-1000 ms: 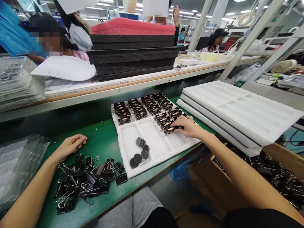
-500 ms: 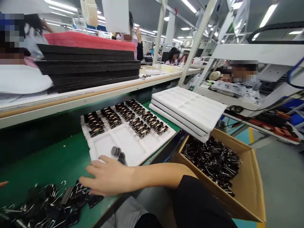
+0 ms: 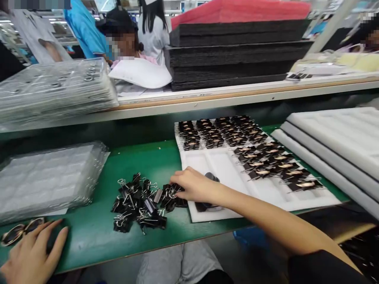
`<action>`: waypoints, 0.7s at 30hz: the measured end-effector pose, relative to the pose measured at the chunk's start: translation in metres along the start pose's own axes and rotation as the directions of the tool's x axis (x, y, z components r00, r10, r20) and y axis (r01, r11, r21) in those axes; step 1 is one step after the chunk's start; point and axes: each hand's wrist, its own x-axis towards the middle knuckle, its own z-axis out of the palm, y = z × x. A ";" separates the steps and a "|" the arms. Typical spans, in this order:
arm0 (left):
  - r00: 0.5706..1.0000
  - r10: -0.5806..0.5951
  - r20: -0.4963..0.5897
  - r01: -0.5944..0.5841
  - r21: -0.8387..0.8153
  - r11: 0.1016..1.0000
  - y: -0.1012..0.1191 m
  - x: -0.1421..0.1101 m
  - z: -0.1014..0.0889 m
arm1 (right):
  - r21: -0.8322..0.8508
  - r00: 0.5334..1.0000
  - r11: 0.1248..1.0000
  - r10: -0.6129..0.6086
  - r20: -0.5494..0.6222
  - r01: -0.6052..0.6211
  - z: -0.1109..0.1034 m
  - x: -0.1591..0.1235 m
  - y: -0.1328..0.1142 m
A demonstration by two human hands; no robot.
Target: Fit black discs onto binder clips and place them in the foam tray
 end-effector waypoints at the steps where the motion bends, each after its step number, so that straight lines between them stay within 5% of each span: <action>1: 0.999 0.036 -0.016 -0.036 -0.015 0.999 0.001 0.000 -0.002 | 0.013 1.000 1.000 0.010 -0.007 -0.010 0.000 0.002 0.001; 6: 0.983 0.165 -0.086 -0.180 -0.214 0.960 0.019 -0.005 -0.024 | -0.026 0.998 0.999 0.020 0.063 -0.018 -0.004 0.002 -0.005; 9: 0.980 0.168 -0.104 -0.185 -0.191 0.964 0.028 -0.010 -0.033 | -0.041 0.993 0.999 0.012 0.117 -0.007 -0.005 -0.003 -0.008; 14: 0.994 0.022 0.109 -0.024 0.023 0.999 0.019 -0.006 -0.034 | 0.078 0.995 0.996 0.025 0.100 -0.032 -0.001 -0.010 -0.004; 17: 0.985 -0.019 0.170 0.016 0.018 1.000 0.012 -0.002 -0.036 | 0.162 1.000 0.987 0.000 -0.012 0.002 -0.009 -0.027 0.005; 21: 0.993 0.074 0.091 -0.064 -0.116 0.991 0.032 -0.005 -0.053 | 0.036 0.980 0.995 0.096 -0.172 -0.091 -0.025 -0.072 0.020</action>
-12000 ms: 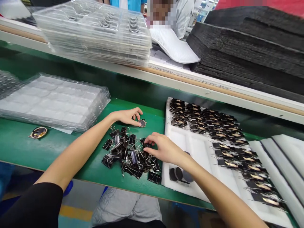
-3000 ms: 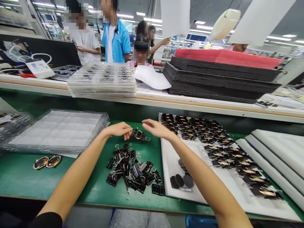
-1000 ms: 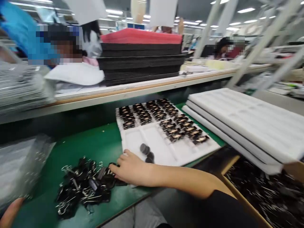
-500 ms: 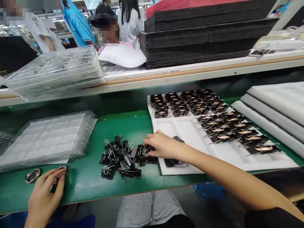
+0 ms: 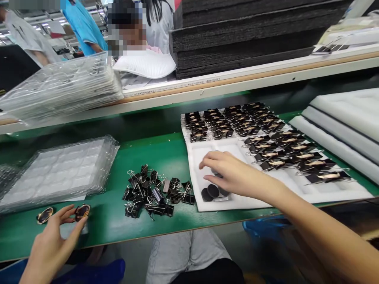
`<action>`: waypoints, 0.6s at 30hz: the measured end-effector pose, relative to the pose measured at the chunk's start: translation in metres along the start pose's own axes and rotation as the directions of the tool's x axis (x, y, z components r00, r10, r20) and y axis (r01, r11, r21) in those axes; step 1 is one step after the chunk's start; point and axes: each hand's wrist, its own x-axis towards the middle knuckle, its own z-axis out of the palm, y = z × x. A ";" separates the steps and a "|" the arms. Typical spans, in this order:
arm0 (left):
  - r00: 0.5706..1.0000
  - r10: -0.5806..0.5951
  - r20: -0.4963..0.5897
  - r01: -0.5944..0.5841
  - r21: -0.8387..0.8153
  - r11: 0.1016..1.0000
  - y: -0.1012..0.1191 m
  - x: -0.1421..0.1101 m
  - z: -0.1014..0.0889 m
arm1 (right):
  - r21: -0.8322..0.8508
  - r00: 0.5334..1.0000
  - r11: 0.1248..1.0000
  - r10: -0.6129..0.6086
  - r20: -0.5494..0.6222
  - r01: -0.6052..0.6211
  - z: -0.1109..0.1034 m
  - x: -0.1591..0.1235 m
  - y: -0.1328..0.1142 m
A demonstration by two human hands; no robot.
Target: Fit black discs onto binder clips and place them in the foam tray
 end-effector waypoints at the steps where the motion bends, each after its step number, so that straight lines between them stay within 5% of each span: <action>1: 0.998 0.047 -0.036 -0.049 -0.058 0.997 0.013 0.000 -0.005 | -0.054 0.999 0.998 0.029 0.014 -0.029 -0.003 -0.010 0.003; 5: 0.961 0.248 -0.123 -0.272 -0.265 0.925 0.084 0.020 -0.021 | -0.116 0.981 0.992 0.065 0.183 -0.045 0.003 -0.028 0.004; 8: 0.919 0.381 -0.098 -0.390 -0.357 0.849 0.139 0.064 -0.015 | -0.031 0.965 0.996 0.083 0.249 -0.078 0.009 -0.021 -0.001; 11: 0.879 0.477 0.003 -0.429 -0.430 0.794 0.177 0.127 0.013 | 0.027 0.939 0.980 0.183 0.292 -0.199 0.005 -0.012 -0.001; 14: 0.818 0.550 0.169 -0.406 -0.506 0.761 0.192 0.183 0.054 | 0.110 0.917 0.961 0.202 0.343 -0.253 -0.008 -0.004 0.004; 16: 0.750 0.599 0.281 -0.383 -0.555 0.739 0.191 0.205 0.081 | 0.184 0.945 0.958 0.163 0.283 -0.220 -0.016 0.007 0.005; 18: 0.710 0.634 0.306 -0.375 -0.597 0.709 0.186 0.214 0.101 | 0.209 0.984 0.964 0.146 0.103 -0.164 -0.017 0.029 0.004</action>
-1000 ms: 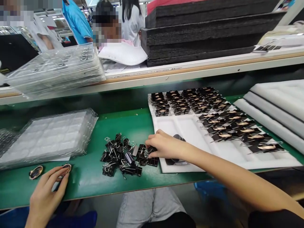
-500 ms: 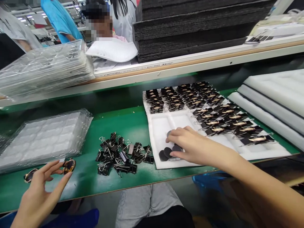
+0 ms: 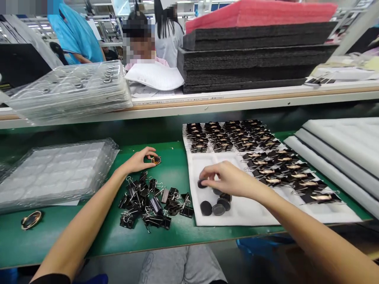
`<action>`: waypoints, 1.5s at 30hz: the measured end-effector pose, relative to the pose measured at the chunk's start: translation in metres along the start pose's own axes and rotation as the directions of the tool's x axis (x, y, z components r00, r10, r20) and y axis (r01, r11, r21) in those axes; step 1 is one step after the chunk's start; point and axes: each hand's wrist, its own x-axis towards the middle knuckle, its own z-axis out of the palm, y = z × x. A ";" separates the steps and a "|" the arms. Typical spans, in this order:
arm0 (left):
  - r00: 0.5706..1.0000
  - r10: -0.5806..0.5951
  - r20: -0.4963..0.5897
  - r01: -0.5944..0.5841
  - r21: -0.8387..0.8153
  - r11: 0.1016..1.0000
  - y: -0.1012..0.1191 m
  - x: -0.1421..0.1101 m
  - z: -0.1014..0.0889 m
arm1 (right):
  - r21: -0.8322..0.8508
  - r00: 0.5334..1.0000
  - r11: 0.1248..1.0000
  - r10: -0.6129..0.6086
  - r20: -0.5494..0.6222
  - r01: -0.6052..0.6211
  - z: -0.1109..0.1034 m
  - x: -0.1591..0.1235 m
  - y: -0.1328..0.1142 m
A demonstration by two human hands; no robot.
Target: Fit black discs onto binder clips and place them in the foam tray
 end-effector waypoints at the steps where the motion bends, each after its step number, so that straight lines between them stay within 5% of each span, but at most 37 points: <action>1: 1.000 0.016 -0.002 -0.016 -0.012 1.000 -0.006 0.001 0.005 | -0.012 0.994 0.999 -0.041 -0.101 0.040 0.003 0.015 -0.004; 4: 0.997 0.055 -0.057 -0.055 -0.001 0.998 -0.016 -0.004 0.015 | -0.091 0.939 0.972 -0.234 -0.253 0.218 0.028 0.072 -0.019; 7: 0.994 0.068 -0.086 -0.067 0.006 0.998 -0.018 -0.007 0.019 | -0.227 0.916 0.919 -0.363 -0.172 0.322 0.061 0.128 -0.032; 11: 0.994 0.069 -0.080 -0.071 -0.023 0.997 -0.019 -0.006 0.019 | -0.428 0.948 0.862 -0.317 -0.037 0.272 0.086 0.168 -0.036; 17: 0.993 0.081 -0.084 -0.084 -0.025 0.996 -0.021 -0.006 0.021 | -0.495 0.931 0.797 -0.356 0.080 0.347 0.081 0.170 -0.025; 21: 0.986 0.086 -0.141 -0.091 -0.030 0.995 -0.021 -0.005 0.023 | -0.417 0.936 0.853 -0.351 -0.015 0.313 0.072 0.150 -0.047; 24: 0.984 0.077 -0.158 -0.081 -0.022 0.996 -0.020 -0.004 0.024 | -0.282 0.989 0.949 -0.131 0.066 0.144 0.074 0.132 -0.074; 27: 0.984 0.061 -0.166 -0.065 -0.019 0.998 -0.019 -0.005 0.023 | -0.280 0.967 0.960 0.092 0.239 -0.022 0.084 0.124 -0.087; 29: 0.983 0.049 -0.176 -0.057 -0.039 0.998 -0.017 -0.006 0.023 | -0.233 0.963 0.972 0.101 0.251 -0.042 0.089 0.128 -0.083; 33: 0.985 0.045 -0.166 -0.053 -0.040 0.998 -0.014 -0.008 0.021 | -0.149 0.973 0.981 0.147 0.176 -0.122 0.079 0.151 -0.056; 39: 0.988 0.029 -0.154 -0.039 -0.060 0.997 -0.014 -0.007 0.021 | -0.284 0.932 0.918 0.330 0.152 -0.278 0.047 0.177 -0.035; 42: 0.981 0.030 -0.190 -0.043 -0.068 0.997 -0.018 -0.006 0.023 | -0.271 0.963 0.927 0.229 -0.142 -0.261 0.054 0.188 -0.036; 45: 0.978 0.045 -0.201 -0.057 -0.057 0.997 -0.022 -0.007 0.024 | -0.173 0.899 0.949 0.177 -0.400 -0.264 0.074 0.205 -0.035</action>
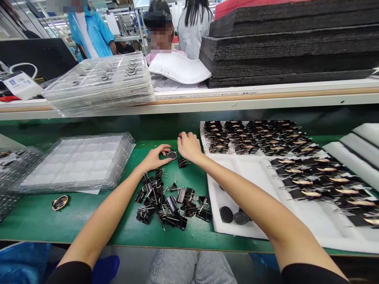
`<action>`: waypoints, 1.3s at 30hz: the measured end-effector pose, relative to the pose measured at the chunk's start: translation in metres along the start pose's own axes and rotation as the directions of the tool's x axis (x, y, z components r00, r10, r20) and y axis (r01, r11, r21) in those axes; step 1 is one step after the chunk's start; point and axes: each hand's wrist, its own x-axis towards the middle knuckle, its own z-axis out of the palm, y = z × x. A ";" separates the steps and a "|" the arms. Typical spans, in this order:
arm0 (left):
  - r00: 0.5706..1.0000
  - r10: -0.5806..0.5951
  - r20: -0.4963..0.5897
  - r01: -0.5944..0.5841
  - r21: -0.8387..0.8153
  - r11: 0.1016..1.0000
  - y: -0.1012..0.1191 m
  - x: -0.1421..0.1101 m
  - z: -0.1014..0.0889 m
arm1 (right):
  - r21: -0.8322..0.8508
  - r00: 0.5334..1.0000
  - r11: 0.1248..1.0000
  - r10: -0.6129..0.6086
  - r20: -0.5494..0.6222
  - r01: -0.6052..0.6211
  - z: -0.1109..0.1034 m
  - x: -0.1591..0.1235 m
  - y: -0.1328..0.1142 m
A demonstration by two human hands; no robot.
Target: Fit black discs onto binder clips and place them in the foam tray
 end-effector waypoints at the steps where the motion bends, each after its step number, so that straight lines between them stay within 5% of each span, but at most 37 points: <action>1: 1.000 0.006 0.003 -0.006 0.000 1.000 -0.001 0.000 0.000 | 0.022 0.999 0.999 0.043 -0.020 -0.043 0.008 0.003 -0.002; 5: 0.999 0.031 0.041 -0.033 0.031 0.999 -0.002 0.000 0.000 | -0.004 0.991 0.991 0.135 0.008 -0.135 0.030 0.011 -0.001; 14: 0.999 0.016 0.048 -0.017 0.024 1.000 0.006 -0.001 -0.003 | -0.205 0.986 0.978 -0.059 -0.159 0.026 0.040 0.000 0.008; 22: 0.989 -0.009 0.145 0.013 -0.030 0.999 0.015 -0.003 -0.009 | -0.057 0.981 0.989 0.125 -0.145 -0.135 0.047 0.005 0.020; 39: 0.978 -0.034 0.204 0.030 0.021 0.999 0.019 0.002 -0.004 | -0.028 0.976 0.987 0.149 -0.158 -0.156 0.049 0.005 0.022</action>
